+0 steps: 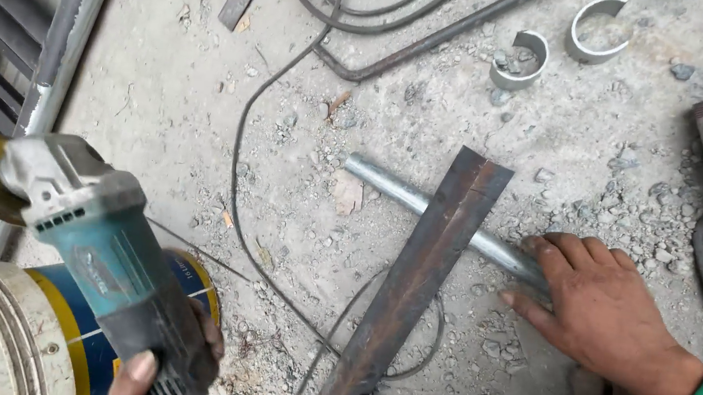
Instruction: A person uses a handheld angle grinder to cut through a metal bar on the ground.
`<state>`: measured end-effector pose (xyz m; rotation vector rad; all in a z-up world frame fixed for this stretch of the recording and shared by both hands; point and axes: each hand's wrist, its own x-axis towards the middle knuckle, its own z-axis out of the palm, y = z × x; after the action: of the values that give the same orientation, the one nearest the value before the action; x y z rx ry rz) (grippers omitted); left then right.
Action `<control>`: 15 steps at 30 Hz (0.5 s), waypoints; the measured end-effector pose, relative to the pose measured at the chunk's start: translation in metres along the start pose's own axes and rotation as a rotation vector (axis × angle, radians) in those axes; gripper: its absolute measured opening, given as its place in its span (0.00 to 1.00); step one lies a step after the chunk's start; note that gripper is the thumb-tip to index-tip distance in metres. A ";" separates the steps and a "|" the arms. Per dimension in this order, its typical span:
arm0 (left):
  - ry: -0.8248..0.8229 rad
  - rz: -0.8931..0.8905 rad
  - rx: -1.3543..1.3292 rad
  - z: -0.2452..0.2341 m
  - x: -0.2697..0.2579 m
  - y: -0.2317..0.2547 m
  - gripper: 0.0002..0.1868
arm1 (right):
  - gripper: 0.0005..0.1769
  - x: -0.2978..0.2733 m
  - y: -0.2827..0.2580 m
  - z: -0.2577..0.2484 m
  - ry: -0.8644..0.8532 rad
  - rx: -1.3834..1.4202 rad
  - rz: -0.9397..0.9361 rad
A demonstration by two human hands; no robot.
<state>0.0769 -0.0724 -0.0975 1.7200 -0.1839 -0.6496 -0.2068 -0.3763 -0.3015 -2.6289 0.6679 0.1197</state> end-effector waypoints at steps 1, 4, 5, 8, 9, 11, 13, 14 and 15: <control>-0.356 -0.087 -0.272 0.004 -0.006 -0.004 0.37 | 0.42 0.000 -0.007 -0.012 0.076 0.109 -0.032; -0.599 -0.075 -0.207 0.008 -0.005 -0.095 0.38 | 0.37 0.012 -0.046 -0.065 -0.490 0.812 0.213; -0.606 -0.062 -0.211 0.040 -0.018 -0.095 0.38 | 0.37 0.013 -0.054 -0.066 -0.477 0.804 0.211; 0.102 -0.551 -0.169 0.131 -0.039 -0.066 0.30 | 0.41 0.011 -0.074 -0.064 -0.529 1.275 0.013; 0.036 -0.568 0.042 0.164 -0.036 -0.033 0.33 | 0.36 0.011 -0.075 -0.063 -0.457 1.426 0.198; -0.059 -0.588 0.452 0.209 -0.047 -0.023 0.42 | 0.26 0.014 -0.081 -0.060 -0.322 1.695 0.558; -0.129 -0.616 0.862 0.222 -0.065 -0.066 0.52 | 0.16 0.017 -0.094 -0.056 -0.194 1.924 0.939; -0.084 -0.623 0.849 0.212 -0.065 -0.062 0.52 | 0.16 0.018 -0.081 -0.050 -0.238 1.918 0.909; -0.366 -0.640 0.722 0.202 -0.065 -0.058 0.49 | 0.19 0.021 -0.067 -0.043 -0.264 1.882 0.982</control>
<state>-0.0936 -0.1997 -0.1548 2.3588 -0.1249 -1.5103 -0.1577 -0.3499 -0.2409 -0.4015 1.0714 0.0483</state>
